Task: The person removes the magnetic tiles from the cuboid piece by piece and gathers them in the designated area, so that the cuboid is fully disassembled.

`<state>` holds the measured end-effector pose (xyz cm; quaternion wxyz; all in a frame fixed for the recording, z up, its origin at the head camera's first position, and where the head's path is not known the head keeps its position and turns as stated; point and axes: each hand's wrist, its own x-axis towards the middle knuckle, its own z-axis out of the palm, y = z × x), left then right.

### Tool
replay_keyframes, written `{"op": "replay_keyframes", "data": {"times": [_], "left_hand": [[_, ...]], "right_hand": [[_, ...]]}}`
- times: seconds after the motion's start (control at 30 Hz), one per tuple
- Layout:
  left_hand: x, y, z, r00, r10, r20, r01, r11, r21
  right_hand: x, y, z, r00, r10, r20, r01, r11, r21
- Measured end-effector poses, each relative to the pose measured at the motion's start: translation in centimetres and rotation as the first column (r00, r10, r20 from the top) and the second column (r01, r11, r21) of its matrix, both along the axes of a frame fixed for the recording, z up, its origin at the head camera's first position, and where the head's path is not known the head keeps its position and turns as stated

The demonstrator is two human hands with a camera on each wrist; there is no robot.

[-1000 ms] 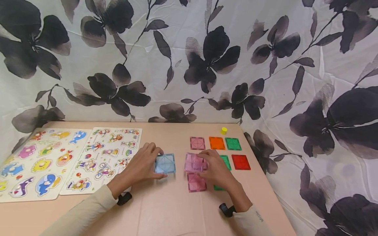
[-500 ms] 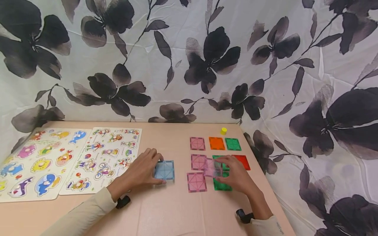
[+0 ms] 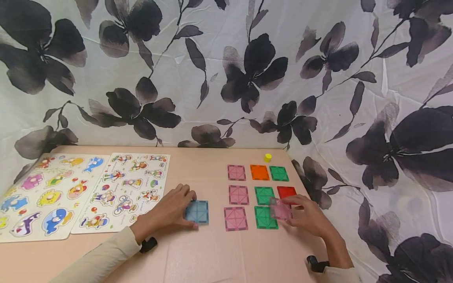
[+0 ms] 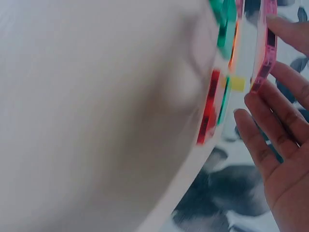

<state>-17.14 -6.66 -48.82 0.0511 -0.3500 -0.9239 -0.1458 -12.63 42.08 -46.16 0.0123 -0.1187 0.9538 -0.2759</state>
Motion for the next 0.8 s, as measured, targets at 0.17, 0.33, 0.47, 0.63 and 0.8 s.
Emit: {"op": "replay_keyframes", "data": {"times": [0.17,0.33,0.47,0.63,0.8], "left_hand": [[0.3,0.0,-0.1,1.0,-0.019,0.007,0.019,0.999,-0.028],[0.5,0.1,-0.1,1.0,-0.01,0.013,0.011,0.998,-0.063],[0.5,0.4,0.0,1.0,0.0,0.013,0.001,0.997,-0.083],[0.4,1.0,0.0,1.0,0.002,-0.027,-0.005,0.994,-0.108],[0.1,1.2,-0.2,0.999,0.014,-0.031,-0.017,0.993,-0.118]], "right_hand": [[0.5,1.9,-0.2,0.998,-0.013,0.055,0.013,1.0,-0.003],[0.4,3.0,-0.8,0.996,-0.015,0.088,0.016,1.0,-0.007],[0.1,3.3,-1.6,0.993,-0.027,0.114,0.023,0.999,0.037],[0.2,3.0,-1.9,0.995,-0.047,0.094,0.04,0.996,0.075],[0.4,2.0,-1.2,0.999,-0.034,0.033,0.03,0.994,0.107]]}}
